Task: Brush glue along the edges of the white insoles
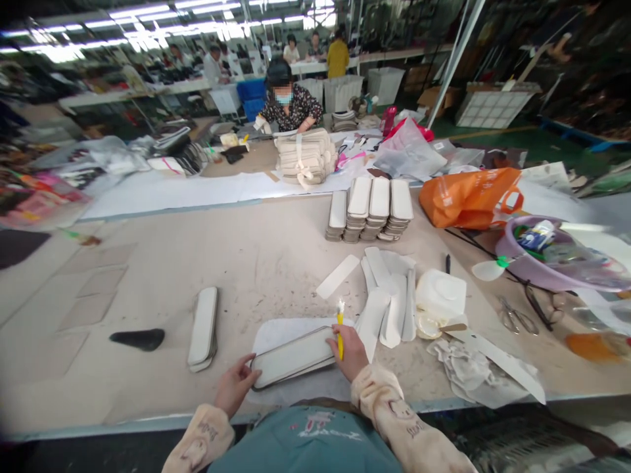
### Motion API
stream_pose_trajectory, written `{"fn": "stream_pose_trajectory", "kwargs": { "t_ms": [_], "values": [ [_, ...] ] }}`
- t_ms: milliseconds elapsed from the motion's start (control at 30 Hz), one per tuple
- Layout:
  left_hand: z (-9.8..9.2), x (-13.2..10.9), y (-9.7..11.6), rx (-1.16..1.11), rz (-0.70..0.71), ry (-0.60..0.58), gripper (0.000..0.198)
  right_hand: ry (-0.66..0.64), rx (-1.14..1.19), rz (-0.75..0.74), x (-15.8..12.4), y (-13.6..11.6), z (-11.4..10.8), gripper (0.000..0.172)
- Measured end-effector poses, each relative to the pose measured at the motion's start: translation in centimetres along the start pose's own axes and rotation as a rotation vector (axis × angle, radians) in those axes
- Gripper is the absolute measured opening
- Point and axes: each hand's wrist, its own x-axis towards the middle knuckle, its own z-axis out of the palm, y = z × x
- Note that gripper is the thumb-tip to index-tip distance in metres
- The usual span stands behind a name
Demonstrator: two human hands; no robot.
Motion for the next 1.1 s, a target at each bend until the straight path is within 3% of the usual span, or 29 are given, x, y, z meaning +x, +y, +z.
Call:
{"fn": "stream_pose_trajectory", "kwargs": {
  "t_ms": [100,300,467,567,733,833,933,1100],
  "values": [
    [0.1,-0.1,0.0,-0.021,0.011,0.011,0.053,0.001,-0.026,0.08,0.2,-0.1,0.5,0.011],
    [0.3,-0.4,0.1,0.007,0.04,0.075,0.041,-0.02,0.076,0.073,1.1,-1.3,-0.1,0.013],
    [-0.3,-1.3,0.1,0.044,0.088,0.108,0.035,-0.129,0.367,0.142,2.8,-5.2,-2.2,0.021],
    [-1.6,-2.1,0.6,0.026,0.199,0.141,0.04,-0.235,0.523,0.088,4.8,-8.7,-4.7,0.025],
    [-5.1,-2.8,5.5,-0.077,0.5,0.078,0.084,-0.374,0.635,-0.03,8.7,-14.9,-9.4,0.031],
    [-6.5,-2.7,9.4,-0.18,0.63,-0.063,0.081,-0.418,0.71,-0.023,11.4,-17.1,-11.3,0.037],
    [-6.0,-2.8,12.0,-0.347,0.542,-0.249,0.053,-0.359,0.755,-0.013,14.2,-17.6,-12.3,0.042],
    [-3.1,-3.9,12.5,-0.768,0.263,-0.373,0.055,-0.255,0.709,0.042,16.3,-16.1,-12.3,0.038]
  ]
}}
